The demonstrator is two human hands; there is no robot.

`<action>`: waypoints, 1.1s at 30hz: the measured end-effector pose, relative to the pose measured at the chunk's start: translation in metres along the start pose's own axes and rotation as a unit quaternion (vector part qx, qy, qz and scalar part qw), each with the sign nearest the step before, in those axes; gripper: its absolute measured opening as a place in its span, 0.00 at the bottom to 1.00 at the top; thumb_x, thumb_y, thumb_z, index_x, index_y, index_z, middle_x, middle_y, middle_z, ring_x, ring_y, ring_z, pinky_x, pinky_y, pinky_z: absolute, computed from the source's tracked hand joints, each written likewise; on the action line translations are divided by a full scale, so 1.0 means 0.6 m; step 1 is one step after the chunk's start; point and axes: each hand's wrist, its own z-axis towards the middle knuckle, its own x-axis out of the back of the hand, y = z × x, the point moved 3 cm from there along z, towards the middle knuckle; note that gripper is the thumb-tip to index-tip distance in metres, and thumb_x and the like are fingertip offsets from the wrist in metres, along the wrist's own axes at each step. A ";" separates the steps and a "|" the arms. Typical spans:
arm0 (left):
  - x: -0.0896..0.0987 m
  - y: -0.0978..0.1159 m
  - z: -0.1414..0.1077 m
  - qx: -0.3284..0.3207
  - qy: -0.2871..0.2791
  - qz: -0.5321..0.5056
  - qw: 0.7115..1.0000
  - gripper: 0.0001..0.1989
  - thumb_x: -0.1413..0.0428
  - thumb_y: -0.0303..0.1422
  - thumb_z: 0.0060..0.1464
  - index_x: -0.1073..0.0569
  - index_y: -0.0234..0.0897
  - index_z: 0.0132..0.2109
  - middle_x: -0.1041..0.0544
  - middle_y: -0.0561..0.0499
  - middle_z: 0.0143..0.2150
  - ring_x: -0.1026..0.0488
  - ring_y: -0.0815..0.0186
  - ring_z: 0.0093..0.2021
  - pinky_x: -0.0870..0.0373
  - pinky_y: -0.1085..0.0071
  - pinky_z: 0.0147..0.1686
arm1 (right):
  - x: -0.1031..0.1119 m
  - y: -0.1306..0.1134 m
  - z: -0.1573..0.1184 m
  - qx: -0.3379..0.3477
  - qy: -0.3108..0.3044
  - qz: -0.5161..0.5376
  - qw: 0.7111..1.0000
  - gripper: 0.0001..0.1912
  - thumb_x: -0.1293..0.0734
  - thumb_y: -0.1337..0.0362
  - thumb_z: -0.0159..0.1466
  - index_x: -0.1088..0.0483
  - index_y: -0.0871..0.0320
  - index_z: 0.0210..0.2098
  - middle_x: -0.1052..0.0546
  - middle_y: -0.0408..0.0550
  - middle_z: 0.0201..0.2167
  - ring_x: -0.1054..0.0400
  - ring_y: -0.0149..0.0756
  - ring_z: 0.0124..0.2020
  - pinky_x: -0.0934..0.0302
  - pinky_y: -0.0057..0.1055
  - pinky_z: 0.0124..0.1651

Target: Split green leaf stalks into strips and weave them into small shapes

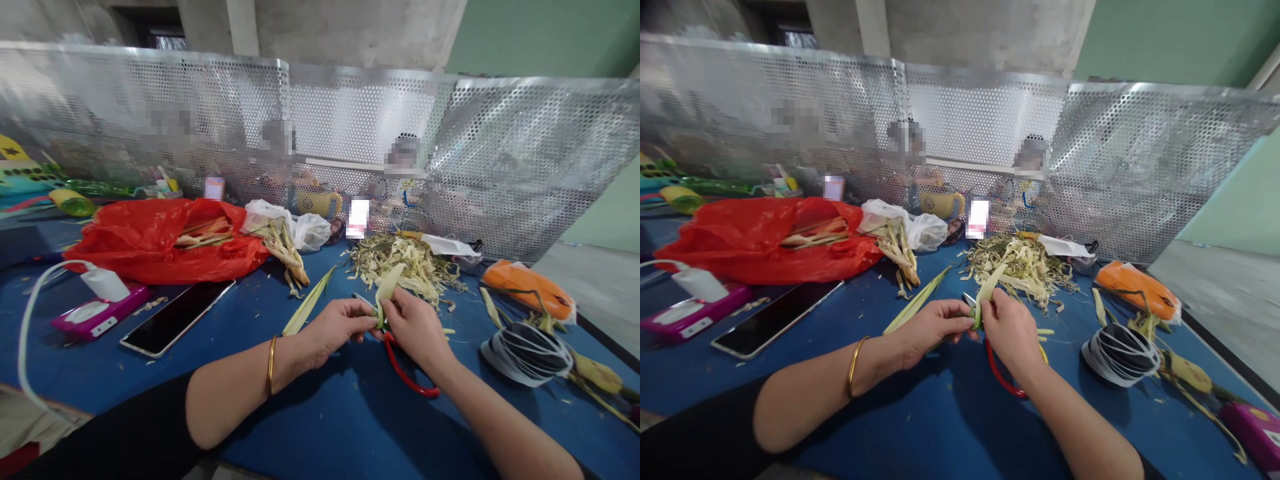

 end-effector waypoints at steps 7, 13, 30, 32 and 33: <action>0.001 0.000 0.001 -0.027 0.030 0.000 0.999 0.10 0.39 0.37 0.45 0.28 0.34 0.31 0.24 0.51 0.26 0.38 0.73 0.23 0.45 0.76 0.25 | 0.002 0.004 0.002 -0.045 0.028 0.042 0.998 0.16 0.42 0.59 0.62 0.48 0.55 0.20 0.38 0.39 0.16 0.44 0.30 0.18 0.59 0.28 0.23; 0.001 0.001 0.001 -0.034 0.043 0.017 0.998 0.10 0.41 0.37 0.48 0.29 0.34 0.32 0.25 0.52 0.25 0.47 0.75 0.20 0.54 0.75 0.21 | 0.000 0.004 0.002 -0.056 0.011 0.069 0.996 0.15 0.42 0.60 0.61 0.46 0.55 0.20 0.36 0.40 0.16 0.41 0.30 0.19 0.58 0.28 0.23; 0.001 0.008 -0.004 -0.084 0.054 0.153 0.983 0.07 0.39 0.33 0.44 0.30 0.36 0.26 0.26 0.54 0.23 0.30 0.67 0.27 0.37 0.72 0.31 | -0.008 0.001 -0.002 -0.047 -0.003 0.070 0.996 0.15 0.42 0.60 0.61 0.46 0.55 0.20 0.38 0.38 0.16 0.44 0.30 0.20 0.56 0.27 0.24; 0.003 0.004 -0.005 -0.103 0.062 0.210 0.970 0.09 0.38 0.35 0.43 0.29 0.36 0.27 0.27 0.55 0.23 0.31 0.68 0.26 0.39 0.73 0.28 | -0.009 -0.002 -0.003 -0.044 -0.006 0.059 0.997 0.15 0.42 0.60 0.61 0.47 0.55 0.19 0.39 0.38 0.16 0.44 0.30 0.20 0.56 0.27 0.25; 0.004 0.003 -0.006 -0.114 0.068 0.236 0.963 0.09 0.38 0.36 0.42 0.29 0.36 0.26 0.28 0.56 0.23 0.32 0.69 0.26 0.41 0.73 0.27 | -0.010 -0.002 -0.003 -0.042 -0.005 0.053 0.998 0.16 0.42 0.60 0.61 0.47 0.55 0.19 0.40 0.38 0.16 0.44 0.30 0.20 0.56 0.27 0.25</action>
